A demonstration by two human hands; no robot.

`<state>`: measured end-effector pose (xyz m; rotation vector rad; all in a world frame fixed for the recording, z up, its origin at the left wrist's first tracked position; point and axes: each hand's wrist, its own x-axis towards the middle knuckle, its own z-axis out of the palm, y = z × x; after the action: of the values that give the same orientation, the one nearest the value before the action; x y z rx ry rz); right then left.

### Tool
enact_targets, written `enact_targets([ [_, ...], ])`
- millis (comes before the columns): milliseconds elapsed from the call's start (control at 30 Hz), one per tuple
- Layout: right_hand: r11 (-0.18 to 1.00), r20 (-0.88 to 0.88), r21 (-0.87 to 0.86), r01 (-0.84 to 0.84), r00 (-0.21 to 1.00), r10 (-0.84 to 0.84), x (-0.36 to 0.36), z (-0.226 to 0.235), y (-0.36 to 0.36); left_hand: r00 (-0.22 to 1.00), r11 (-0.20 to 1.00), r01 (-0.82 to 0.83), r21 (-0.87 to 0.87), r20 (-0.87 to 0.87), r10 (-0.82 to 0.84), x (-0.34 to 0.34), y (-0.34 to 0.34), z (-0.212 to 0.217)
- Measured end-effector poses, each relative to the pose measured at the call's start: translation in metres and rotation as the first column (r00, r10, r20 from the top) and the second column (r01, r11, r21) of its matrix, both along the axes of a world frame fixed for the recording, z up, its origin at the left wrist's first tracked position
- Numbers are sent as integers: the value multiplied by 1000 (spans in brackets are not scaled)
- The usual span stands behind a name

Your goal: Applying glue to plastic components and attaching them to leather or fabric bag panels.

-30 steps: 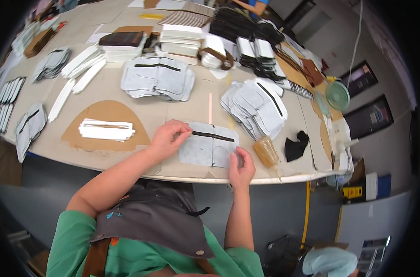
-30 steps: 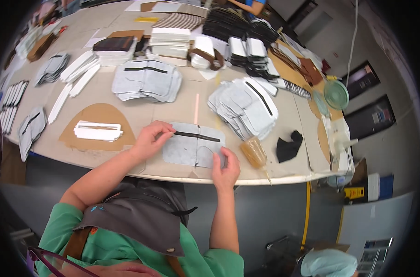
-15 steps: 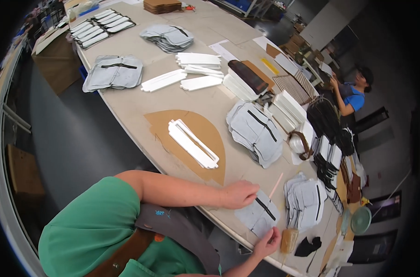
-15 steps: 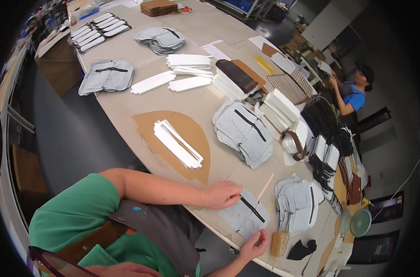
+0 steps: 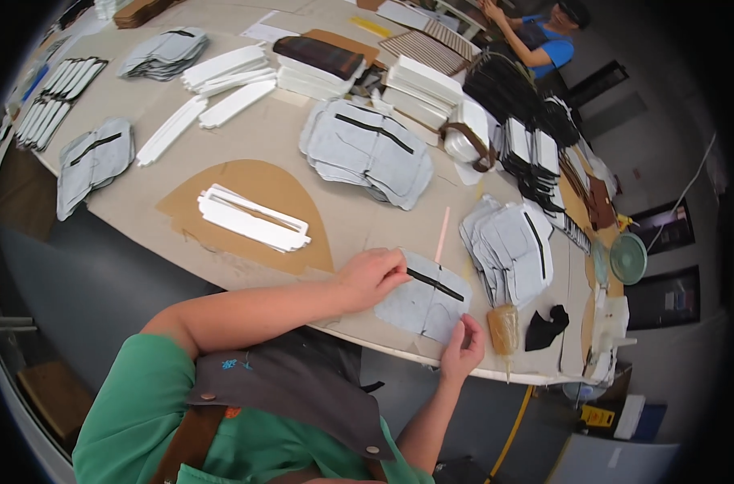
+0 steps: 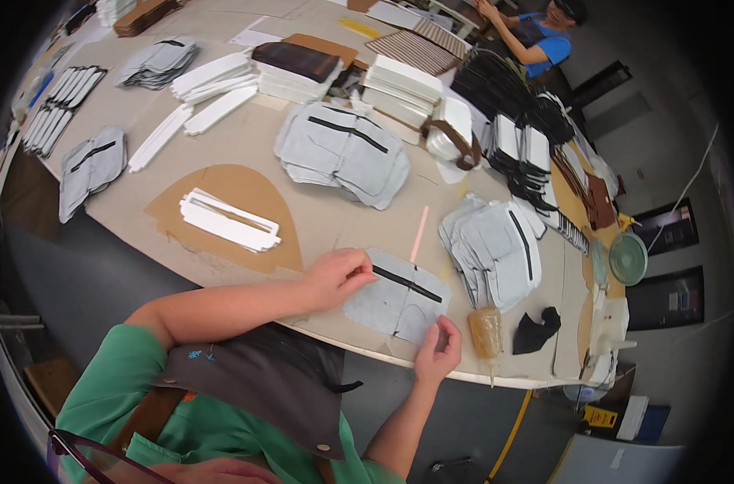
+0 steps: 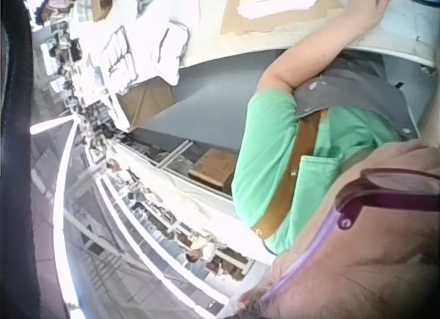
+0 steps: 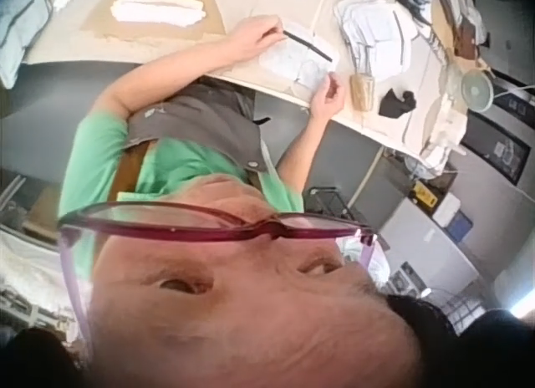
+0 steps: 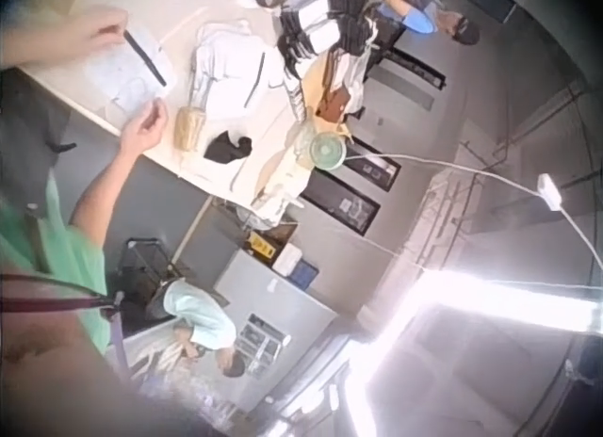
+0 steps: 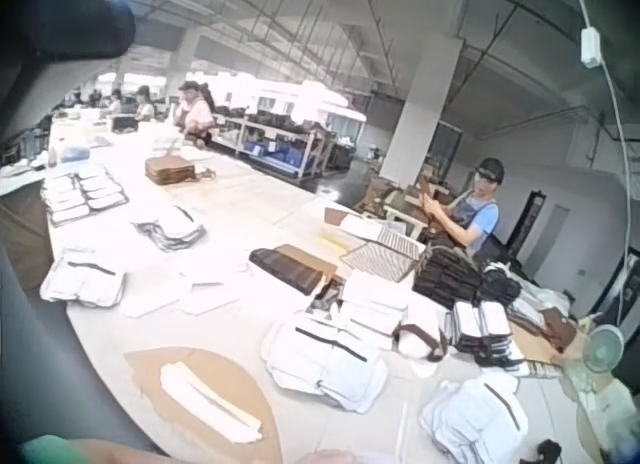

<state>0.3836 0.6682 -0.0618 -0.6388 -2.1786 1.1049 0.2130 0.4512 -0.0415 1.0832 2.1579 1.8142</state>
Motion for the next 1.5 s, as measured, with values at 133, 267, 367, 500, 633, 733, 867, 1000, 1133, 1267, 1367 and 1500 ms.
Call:
enact_targets([
  [133, 999, -50, -16, -37, 998, 37, 5, 4, -7, 997, 999, -33, -11, -65, 32, 3, 0, -4],
  [267, 998, -9, -8, -66, 998, 66, 6, 19, -5, 996, 999, -1, -38, -88, -3, 2, -5, -4],
  [367, 999, -58, -25, -22, 998, 20, -6, 37, 4, 991, 999, -4, -38, -133, -1, 1, -6, -1],
  [500, 964, -49, -180, -197, 980, 191, -49, 52, -2, 996, 995, 45, -93, -78, -53, -8, -9, -2],
  [633, 959, 55, -168, -227, 969, 239, -67, 49, 4, 984, 996, -30, -79, -178, 15, -5, -1, 2],
  [733, 929, 43, -266, -257, 960, 278, -66, 41, 6, 987, 998, -39, -54, -157, 30, -3, 1, 1],
  [867, 921, 134, -186, -341, 920, 368, -67, 40, 0, 932, 977, 87, -197, -329, -150, 1, 0, 9],
  [1000, 901, 205, -79, -426, 878, 433, -76, 43, -1, 920, 934, 64, -351, -342, -192, 6, 18, 15],
  [1133, 901, 226, -78, -426, 873, 432, -79, 39, 2, 900, 897, 35, -441, -376, -220, 5, 26, 7],
  [1267, 882, 202, -48, -468, 860, 468, -75, 33, 5, 872, 876, 21, -483, -419, -252, 10, 24, 9],
  [1367, 896, 143, -89, -435, 885, 444, -77, 31, 2, 867, 875, 2, -483, -435, -242, 10, 23, 6],
  [1500, 897, 97, 52, -440, 896, 434, -75, 21, 6, 852, 873, -24, -487, -467, -237, 11, 24, 6],
])
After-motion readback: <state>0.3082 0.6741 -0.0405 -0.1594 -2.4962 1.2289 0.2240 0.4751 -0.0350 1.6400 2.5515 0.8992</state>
